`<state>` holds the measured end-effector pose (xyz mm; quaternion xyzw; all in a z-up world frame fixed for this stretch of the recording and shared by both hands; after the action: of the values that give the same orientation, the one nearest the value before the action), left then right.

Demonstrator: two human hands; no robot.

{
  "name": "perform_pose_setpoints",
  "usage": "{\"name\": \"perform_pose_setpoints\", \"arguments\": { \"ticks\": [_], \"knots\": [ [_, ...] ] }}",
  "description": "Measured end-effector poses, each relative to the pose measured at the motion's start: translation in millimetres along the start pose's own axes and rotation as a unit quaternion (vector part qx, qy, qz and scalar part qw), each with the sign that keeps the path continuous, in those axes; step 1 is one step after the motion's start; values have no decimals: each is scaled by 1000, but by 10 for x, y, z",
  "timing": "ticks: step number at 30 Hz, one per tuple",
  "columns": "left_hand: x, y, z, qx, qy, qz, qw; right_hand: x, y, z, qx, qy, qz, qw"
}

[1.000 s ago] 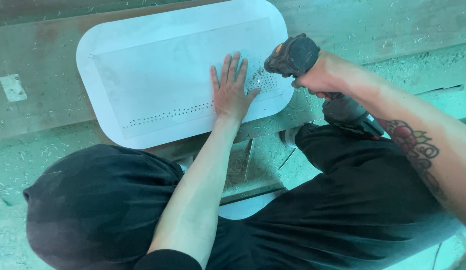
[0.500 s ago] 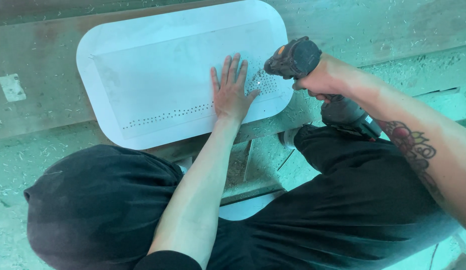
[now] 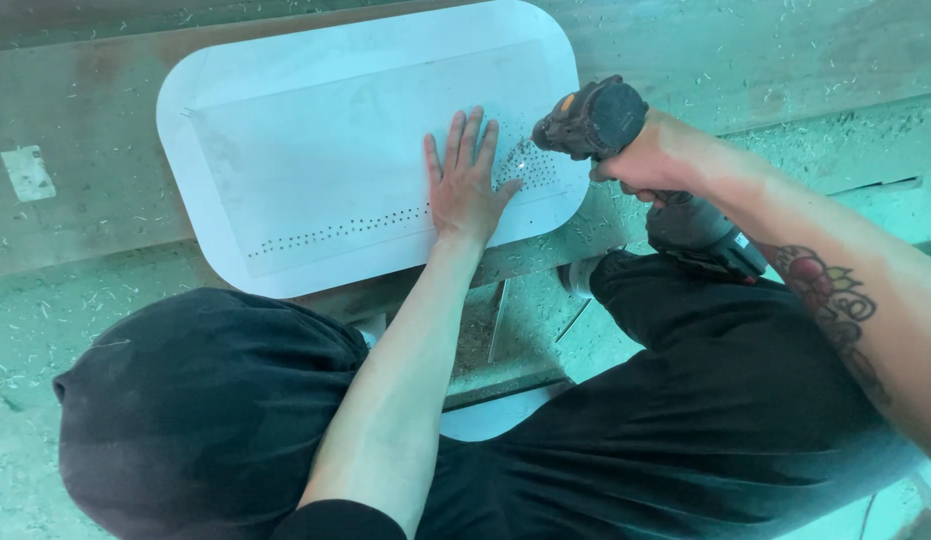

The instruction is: Drilling a pattern of small holes into a white plate using a power drill.

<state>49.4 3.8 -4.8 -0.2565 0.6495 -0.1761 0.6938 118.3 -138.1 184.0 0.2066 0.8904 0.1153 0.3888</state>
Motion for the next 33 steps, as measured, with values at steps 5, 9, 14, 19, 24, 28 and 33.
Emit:
{"name": "perform_pose_setpoints", "arguments": {
  "ticks": [5, 9, 14, 19, 24, 28, 33],
  "knots": [
    [3, -10, -8, -2, 1, -8, 1000, 8, 43, 7, -1, 3, -3, 1000],
    [6, -15, -4, -7, 0, -17, 1000, -27, 9, -38, -5, 5, -6, 1000],
    [35, 0, -14, -9, 5, -21, 1000, 0, -34, 11, -9, 10, -8, 1000],
    [13, -18, -16, 27, -89, 37, 995, -9, -167, 78, -74, -5, -78, 994],
    [1, -23, -29, 26, -88, 42, 995, 20, -112, 72, -135, 14, -68, 988],
    [14, -23, -31, 23, -87, 43, 995, 38, -144, 102, -134, 22, -84, 987],
    [18, -21, -16, 21, -75, 53, 996, 4, -180, 112, -113, 24, -51, 992]
  ]
}}
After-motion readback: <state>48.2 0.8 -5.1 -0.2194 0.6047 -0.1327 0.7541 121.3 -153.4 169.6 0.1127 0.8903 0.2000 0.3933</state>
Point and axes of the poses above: each hand's wrist, its own z-axis towards the middle knuckle, its own x-axis out of the palm, y = z × x, the point moved 5 cm from there along z, towards the middle knuckle, and after that the axes turned 8 degrees about -y, right-handed, at the moved point
